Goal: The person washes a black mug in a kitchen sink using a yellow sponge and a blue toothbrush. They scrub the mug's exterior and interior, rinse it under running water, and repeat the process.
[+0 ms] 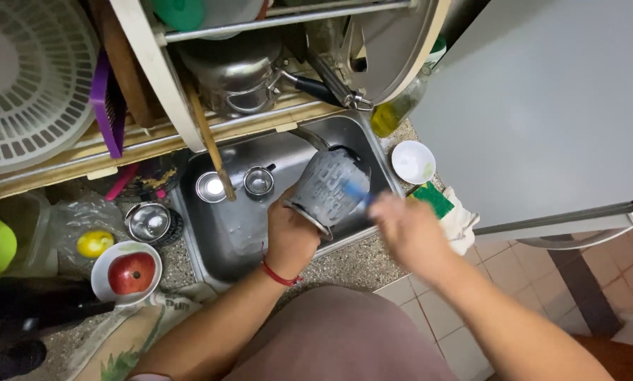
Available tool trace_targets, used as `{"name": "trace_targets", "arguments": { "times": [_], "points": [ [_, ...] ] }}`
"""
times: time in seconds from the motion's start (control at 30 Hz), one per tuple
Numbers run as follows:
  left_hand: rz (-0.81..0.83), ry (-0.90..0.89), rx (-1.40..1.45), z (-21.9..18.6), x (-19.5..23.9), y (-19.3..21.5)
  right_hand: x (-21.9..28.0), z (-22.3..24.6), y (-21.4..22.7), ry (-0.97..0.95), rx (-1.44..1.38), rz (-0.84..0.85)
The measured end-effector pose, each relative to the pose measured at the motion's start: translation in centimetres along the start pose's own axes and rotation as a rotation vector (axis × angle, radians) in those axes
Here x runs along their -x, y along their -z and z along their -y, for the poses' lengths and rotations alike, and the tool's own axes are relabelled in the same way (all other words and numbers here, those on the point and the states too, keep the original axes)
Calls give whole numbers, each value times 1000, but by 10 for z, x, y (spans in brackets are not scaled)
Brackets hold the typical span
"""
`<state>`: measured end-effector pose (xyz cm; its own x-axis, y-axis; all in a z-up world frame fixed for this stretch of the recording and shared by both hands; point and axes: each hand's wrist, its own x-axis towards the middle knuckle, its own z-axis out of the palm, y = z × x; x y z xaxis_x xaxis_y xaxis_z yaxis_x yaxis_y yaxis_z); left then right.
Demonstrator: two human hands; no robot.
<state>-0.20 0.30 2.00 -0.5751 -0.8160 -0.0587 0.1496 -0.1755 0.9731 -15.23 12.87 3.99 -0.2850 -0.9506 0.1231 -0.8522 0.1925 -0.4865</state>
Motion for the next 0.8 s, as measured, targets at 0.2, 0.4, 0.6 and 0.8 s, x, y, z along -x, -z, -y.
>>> {"name": "trace_targets", "arguments": {
  "times": [0.2,0.4,0.6,0.8],
  "points": [
    [-49,31,108,-8,5,0,10,3,-9,-29,8,56],
    [-104,63,215,-12,7,-2,13,-9,-25,99,275,-22],
    [-152,27,57,-9,1,7,3,3,-5,-92,94,-40],
    [-238,-130,-218,-13,10,5,-2,-11,-8,-94,57,-52]
  ]
}}
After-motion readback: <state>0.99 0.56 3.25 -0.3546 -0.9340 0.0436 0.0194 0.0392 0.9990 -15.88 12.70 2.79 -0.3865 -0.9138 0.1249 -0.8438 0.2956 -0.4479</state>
